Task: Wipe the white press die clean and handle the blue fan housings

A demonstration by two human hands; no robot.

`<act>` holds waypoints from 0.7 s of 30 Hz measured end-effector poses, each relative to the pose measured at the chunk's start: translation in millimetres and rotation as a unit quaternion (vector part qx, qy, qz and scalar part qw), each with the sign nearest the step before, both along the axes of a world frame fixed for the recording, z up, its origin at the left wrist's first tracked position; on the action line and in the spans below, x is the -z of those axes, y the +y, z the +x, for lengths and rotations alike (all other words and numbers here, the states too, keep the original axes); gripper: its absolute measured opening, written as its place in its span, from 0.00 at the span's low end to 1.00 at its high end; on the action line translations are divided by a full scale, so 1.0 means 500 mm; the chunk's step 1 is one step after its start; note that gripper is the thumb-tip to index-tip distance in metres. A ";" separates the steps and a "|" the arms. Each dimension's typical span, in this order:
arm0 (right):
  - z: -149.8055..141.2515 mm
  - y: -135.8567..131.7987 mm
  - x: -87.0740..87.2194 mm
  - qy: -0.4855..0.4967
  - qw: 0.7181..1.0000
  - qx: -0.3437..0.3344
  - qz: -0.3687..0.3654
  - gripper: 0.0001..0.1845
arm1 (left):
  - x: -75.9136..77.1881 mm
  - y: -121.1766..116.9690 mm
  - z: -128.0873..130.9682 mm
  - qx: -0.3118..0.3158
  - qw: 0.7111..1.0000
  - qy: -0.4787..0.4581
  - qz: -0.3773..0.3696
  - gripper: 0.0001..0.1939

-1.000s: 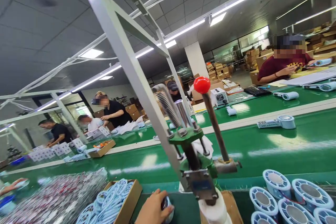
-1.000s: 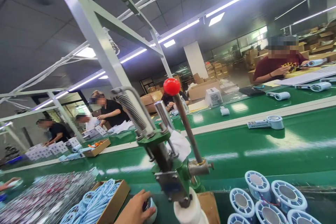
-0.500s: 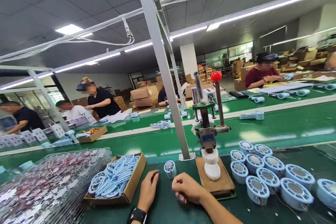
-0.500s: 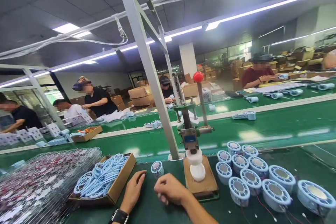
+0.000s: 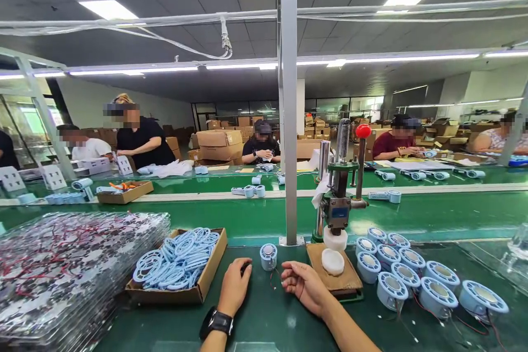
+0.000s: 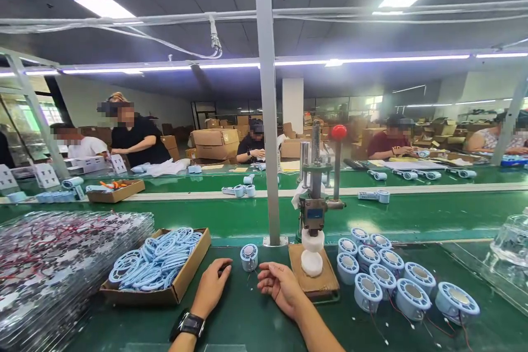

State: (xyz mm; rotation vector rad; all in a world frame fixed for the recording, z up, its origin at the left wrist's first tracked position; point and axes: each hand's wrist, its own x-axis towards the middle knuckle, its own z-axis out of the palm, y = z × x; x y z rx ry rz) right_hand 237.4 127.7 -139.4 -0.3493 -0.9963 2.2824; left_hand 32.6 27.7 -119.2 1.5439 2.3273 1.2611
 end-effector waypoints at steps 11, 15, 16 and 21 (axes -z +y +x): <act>-0.002 -0.003 -0.004 -0.008 1.000 0.016 0.001 0.26 | -0.011 -0.002 0.000 0.001 1.000 -0.016 -0.022 0.20; -0.010 0.001 0.000 -0.011 0.999 0.031 0.002 0.27 | -0.019 0.002 -0.007 -0.006 0.999 -0.023 -0.037 0.21; -0.012 0.002 0.001 -0.014 0.999 0.034 0.002 0.27 | -0.019 0.005 -0.011 -0.014 0.998 -0.030 -0.044 0.21; -0.026 0.007 -0.001 -0.051 0.998 0.044 0.022 0.30 | -0.009 0.034 -0.031 -0.048 0.994 -0.065 -0.077 0.25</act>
